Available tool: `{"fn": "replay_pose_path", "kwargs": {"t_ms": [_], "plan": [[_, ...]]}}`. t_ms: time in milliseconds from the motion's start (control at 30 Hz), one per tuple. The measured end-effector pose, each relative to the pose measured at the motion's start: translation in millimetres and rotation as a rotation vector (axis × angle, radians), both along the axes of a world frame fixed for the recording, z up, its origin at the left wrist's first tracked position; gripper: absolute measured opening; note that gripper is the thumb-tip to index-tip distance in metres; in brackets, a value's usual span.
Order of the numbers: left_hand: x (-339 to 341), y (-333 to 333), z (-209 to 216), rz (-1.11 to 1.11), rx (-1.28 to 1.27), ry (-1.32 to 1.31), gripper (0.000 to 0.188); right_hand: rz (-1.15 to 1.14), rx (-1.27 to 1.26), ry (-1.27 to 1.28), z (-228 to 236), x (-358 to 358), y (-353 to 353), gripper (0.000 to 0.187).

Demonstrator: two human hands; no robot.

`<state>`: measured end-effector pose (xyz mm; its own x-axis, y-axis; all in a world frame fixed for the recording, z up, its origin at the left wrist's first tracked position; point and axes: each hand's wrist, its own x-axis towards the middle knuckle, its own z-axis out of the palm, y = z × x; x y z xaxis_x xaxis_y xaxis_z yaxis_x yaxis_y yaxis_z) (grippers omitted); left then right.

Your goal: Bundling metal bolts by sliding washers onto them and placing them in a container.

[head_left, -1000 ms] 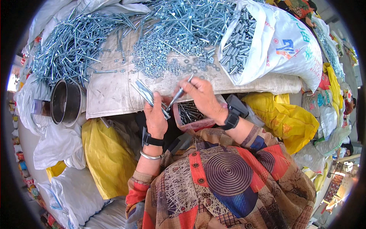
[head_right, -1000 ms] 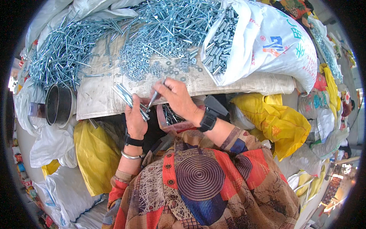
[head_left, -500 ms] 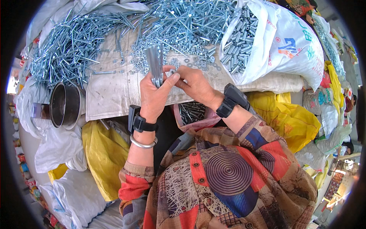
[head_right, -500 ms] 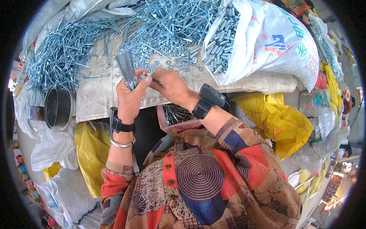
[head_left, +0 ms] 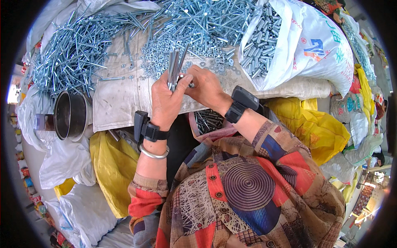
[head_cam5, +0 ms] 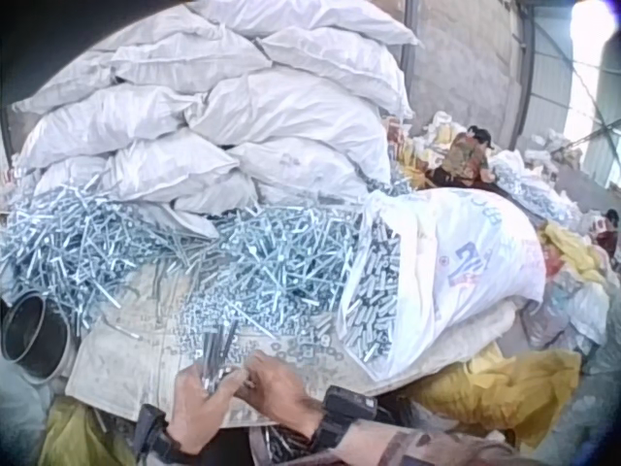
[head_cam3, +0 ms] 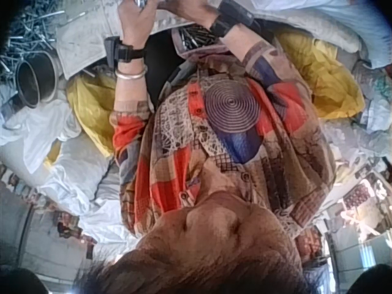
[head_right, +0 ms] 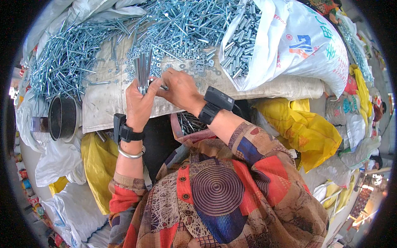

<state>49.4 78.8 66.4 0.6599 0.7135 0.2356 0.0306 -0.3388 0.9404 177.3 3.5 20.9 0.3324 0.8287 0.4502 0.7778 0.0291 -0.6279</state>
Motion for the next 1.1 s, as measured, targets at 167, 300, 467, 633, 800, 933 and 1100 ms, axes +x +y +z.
{"fn": "replay_pose_path", "kwargs": {"t_ms": [167,300,467,633,800,933,1100], "plan": [[2.5,2.0,-2.5,0.021,0.065,0.026,0.023,0.186,-0.041,0.285,7.1,-9.4,-6.1,0.038],[5.2,3.7,-1.4,0.020,0.086,0.023,0.023,0.039,-0.030,0.591,6.6,3.3,-36.4,0.048],[10.6,2.7,-4.5,0.027,0.088,-0.028,0.023,0.074,0.094,0.692,-11.4,3.0,-23.7,0.048],[11.1,2.3,-5.0,0.042,0.177,-0.014,0.022,0.015,0.085,0.770,-1.5,3.8,-26.2,0.056],[11.1,-0.5,-4.2,0.029,0.147,-0.019,0.023,0.043,0.165,0.706,-8.0,-0.7,-24.4,0.059],[13.1,0.1,-4.8,0.035,0.167,-0.039,0.023,0.027,0.172,0.755,-7.0,7.2,-26.3,0.059],[11.0,-1.8,-1.5,0.040,0.166,-0.005,0.024,-0.033,0.110,0.803,-3.5,10.5,-28.9,0.064]]}}
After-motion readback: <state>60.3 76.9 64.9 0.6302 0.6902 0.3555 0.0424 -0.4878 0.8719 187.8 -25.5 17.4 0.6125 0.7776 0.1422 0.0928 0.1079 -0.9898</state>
